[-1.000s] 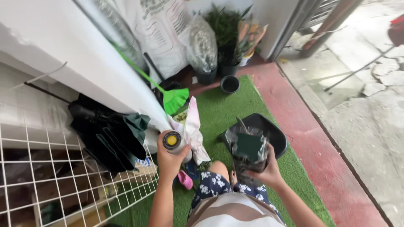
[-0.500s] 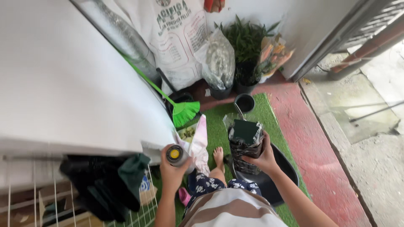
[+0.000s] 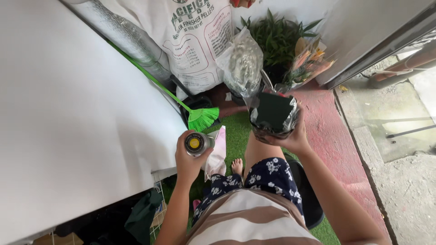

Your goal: The person trims the stems of white roses using scissors and then sprays one of the roses with a can of yellow floral spray.

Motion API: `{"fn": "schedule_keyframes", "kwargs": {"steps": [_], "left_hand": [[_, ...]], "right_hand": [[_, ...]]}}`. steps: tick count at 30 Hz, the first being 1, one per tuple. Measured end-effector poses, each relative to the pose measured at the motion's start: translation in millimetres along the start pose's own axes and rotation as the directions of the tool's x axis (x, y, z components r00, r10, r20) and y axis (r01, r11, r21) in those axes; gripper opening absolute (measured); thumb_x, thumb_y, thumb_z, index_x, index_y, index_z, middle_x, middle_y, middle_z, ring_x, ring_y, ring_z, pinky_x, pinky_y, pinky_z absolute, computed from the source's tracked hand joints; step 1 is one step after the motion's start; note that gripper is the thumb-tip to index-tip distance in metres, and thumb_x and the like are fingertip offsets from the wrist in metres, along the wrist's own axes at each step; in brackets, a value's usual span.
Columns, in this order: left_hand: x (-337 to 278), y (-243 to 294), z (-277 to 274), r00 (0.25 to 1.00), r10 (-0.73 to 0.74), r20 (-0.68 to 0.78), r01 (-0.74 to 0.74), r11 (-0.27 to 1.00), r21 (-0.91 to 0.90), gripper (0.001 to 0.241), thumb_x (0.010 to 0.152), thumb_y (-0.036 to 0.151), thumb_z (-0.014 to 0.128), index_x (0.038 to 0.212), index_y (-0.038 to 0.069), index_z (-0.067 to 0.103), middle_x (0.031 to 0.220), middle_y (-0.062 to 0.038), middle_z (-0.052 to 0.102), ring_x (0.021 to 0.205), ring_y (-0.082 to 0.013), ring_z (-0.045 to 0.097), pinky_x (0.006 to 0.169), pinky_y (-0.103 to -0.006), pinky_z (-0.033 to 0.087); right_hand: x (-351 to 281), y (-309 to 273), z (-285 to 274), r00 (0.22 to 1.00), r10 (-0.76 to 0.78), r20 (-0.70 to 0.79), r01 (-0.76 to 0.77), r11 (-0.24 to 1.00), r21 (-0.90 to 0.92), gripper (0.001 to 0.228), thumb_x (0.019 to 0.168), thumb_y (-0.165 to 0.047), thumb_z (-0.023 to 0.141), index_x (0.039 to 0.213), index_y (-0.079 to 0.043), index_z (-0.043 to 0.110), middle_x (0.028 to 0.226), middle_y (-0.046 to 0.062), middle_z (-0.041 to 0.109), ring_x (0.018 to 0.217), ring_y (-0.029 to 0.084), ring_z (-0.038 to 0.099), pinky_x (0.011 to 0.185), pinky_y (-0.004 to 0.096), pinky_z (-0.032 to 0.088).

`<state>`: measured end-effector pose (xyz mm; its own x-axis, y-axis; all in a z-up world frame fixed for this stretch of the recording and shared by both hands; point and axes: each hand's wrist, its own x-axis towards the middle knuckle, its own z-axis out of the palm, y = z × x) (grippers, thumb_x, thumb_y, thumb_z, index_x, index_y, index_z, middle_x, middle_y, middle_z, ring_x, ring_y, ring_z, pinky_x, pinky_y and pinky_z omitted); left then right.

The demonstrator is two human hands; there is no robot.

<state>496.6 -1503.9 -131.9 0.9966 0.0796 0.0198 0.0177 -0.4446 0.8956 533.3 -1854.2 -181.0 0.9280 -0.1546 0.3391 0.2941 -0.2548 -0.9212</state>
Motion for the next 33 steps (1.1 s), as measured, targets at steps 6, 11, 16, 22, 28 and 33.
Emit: {"fn": "schedule_keyframes", "kwargs": {"steps": [6, 11, 16, 22, 28, 33], "left_hand": [[14.3, -12.9, 4.1, 0.998, -0.036, -0.052, 0.035, 0.999, -0.018, 0.084, 0.073, 0.016, 0.096, 0.143, 0.007, 0.051, 0.137, -0.017, 0.060, 0.134, -0.0397, 0.057, 0.112, -0.0540, 0.046], [11.9, -41.4, 30.3, 0.974, -0.220, -0.049, 0.218, 0.975, -0.030, 0.089, 0.074, 0.016, 0.095, 0.147, 0.002, 0.046, 0.140, -0.024, 0.058, 0.135, -0.0443, 0.055, 0.114, -0.0582, 0.044], [25.7, -73.4, 94.8, 0.944, -0.328, -0.042, 0.329, 0.944, -0.004, 0.084, 0.071, 0.018, 0.096, 0.141, 0.007, 0.053, 0.135, -0.019, 0.062, 0.131, -0.0426, 0.059, 0.112, -0.0552, 0.048], [50.0, -129.3, 184.3, 0.927, -0.323, -0.191, 0.349, 0.929, 0.123, 0.084, 0.065, 0.027, 0.098, 0.137, 0.010, 0.057, 0.126, -0.018, 0.067, 0.121, -0.0399, 0.066, 0.105, -0.0530, 0.054], [80.9, -206.7, 259.3, 0.876, -0.422, -0.235, 0.460, 0.876, 0.141, 0.081, 0.068, 0.024, 0.094, 0.134, 0.008, 0.051, 0.124, -0.023, 0.065, 0.118, -0.0441, 0.065, 0.100, -0.0564, 0.055], [92.3, -325.0, 317.1, 0.868, -0.484, -0.112, 0.496, 0.832, 0.247, 0.072, 0.077, 0.025, 0.090, 0.131, 0.003, 0.047, 0.122, -0.022, 0.064, 0.117, -0.0383, 0.067, 0.097, -0.0488, 0.060]], "right_hand": [[33.0, 31.2, 9.9, 0.999, 0.051, 0.000, -0.050, 0.994, -0.098, 0.135, 0.038, -0.026, 0.106, 0.149, -0.001, 0.034, 0.124, 0.028, 0.059, 0.117, 0.042, 0.063, 0.105, 0.056, 0.046], [70.5, 63.2, 12.2, 0.988, 0.157, -0.005, -0.156, 0.971, -0.180, 0.142, 0.038, -0.027, 0.106, 0.149, 0.006, 0.025, 0.127, 0.040, 0.057, 0.118, 0.056, 0.059, 0.105, 0.065, 0.044], [105.9, 72.9, 8.9, 0.966, 0.253, 0.053, -0.238, 0.950, -0.204, 0.146, 0.040, -0.028, 0.106, 0.154, 0.006, 0.021, 0.132, 0.041, 0.055, 0.124, 0.056, 0.057, 0.110, 0.065, 0.042], [108.7, 159.8, -17.1, 0.970, 0.198, 0.144, -0.185, 0.978, -0.096, 0.129, 0.034, -0.015, 0.107, 0.145, 0.002, 0.043, 0.124, 0.025, 0.067, 0.115, 0.036, 0.066, 0.107, 0.052, 0.047], [74.2, 296.9, -6.9, 0.957, 0.130, 0.259, -0.118, 0.991, -0.061, 0.134, 0.032, -0.018, 0.106, 0.143, 0.007, 0.037, 0.130, 0.029, 0.059, 0.122, 0.039, 0.060, 0.113, 0.054, 0.043], [53.8, 397.6, 39.3, 0.927, 0.160, 0.339, -0.189, 0.980, 0.056, 0.144, 0.030, -0.019, 0.107, 0.148, 0.002, 0.029, 0.131, 0.022, 0.056, 0.126, 0.033, 0.056, 0.116, 0.052, 0.041]]}}
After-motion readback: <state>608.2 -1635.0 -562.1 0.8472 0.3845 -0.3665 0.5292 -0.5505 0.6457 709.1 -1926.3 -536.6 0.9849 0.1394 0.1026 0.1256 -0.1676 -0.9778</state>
